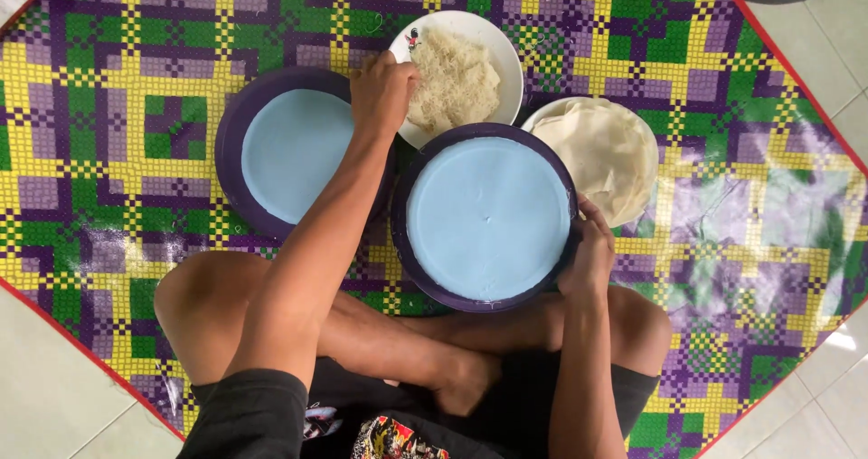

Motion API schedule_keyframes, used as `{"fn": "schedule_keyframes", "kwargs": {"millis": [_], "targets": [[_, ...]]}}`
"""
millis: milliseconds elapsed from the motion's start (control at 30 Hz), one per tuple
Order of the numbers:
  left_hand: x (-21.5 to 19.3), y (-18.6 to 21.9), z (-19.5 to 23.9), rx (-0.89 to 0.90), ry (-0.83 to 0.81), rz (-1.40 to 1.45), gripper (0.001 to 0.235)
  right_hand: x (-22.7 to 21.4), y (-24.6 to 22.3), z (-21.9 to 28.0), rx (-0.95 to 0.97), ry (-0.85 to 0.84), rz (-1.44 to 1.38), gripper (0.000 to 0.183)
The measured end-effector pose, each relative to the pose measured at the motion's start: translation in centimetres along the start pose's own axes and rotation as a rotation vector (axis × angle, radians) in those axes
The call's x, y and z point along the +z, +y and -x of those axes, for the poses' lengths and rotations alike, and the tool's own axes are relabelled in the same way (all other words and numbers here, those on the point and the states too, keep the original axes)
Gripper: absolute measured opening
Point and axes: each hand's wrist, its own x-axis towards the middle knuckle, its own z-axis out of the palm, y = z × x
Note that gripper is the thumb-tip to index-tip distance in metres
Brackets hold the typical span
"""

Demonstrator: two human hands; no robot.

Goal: The person sits on a mat and handles thin, white, circular sheets, separating them and placing them into a blue bowl. They then take a handful of shredded white material from a separate plate and place it into the bowl on top of the sheets.

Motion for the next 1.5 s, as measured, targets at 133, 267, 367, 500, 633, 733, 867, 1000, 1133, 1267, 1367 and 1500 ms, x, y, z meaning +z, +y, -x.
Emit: {"fn": "schedule_keyframes", "kwargs": {"millis": [133, 267, 367, 500, 633, 733, 867, 1000, 1133, 1267, 1367, 1500], "targets": [[-1.5, 0.8, 0.6, -0.044, -0.014, 0.021, 0.021, 0.0, -0.1, 0.1, 0.007, -0.008, 0.019, 0.05], [-2.7, 0.6, 1.2, 0.005, 0.136, 0.098, 0.016, 0.3, -0.2, 0.5, -0.017, 0.03, 0.037, 0.053], [-5.2, 0.7, 2.7, 0.032, 0.133, 0.135, 0.02, 0.8, -0.5, 1.1, -0.045, 0.033, -0.019, 0.052], [-7.7, 0.6, 5.9, -0.077, -0.018, 0.189, 0.009, -2.2, 5.1, -6.1, -0.216, -0.16, -0.218, 0.047], [-9.9, 1.0, 8.1, -0.113, -0.028, 0.26, 0.006, -2.0, 5.8, -6.4, -0.247, -0.153, -0.262, 0.045], [-9.8, 1.9, 8.2, -0.112, -0.063, 0.311, 0.004, -2.3, 5.9, -6.1, -0.254, -0.165, -0.255, 0.046], [-6.9, 2.2, 5.4, -0.181, -0.015, 0.345, 0.003, -1.9, 5.4, -5.2, -0.224, -0.125, -0.306, 0.048], [-4.9, 2.6, 2.3, -0.239, 0.025, 0.364, 0.004, -1.9, 5.3, -4.7, -0.188, -0.074, -0.286, 0.047], [-5.1, 2.6, 1.9, -0.235, 0.031, 0.388, 0.002, -1.9, 5.0, -4.4, -0.171, -0.071, -0.289, 0.049], [-6.2, 2.1, 2.4, -0.141, 0.044, 0.455, 0.009, -1.7, 4.9, -4.6, -0.161, -0.08, -0.288, 0.048], [-6.7, 1.9, 2.4, -0.135, 0.054, 0.469, 0.011, -2.1, 5.3, -5.2, -0.161, -0.096, -0.285, 0.048], [-7.3, 0.5, 1.6, 0.059, 0.22, 0.465, 0.02, 0.5, 0.8, 0.9, -0.062, 0.031, -0.182, 0.049]]}}
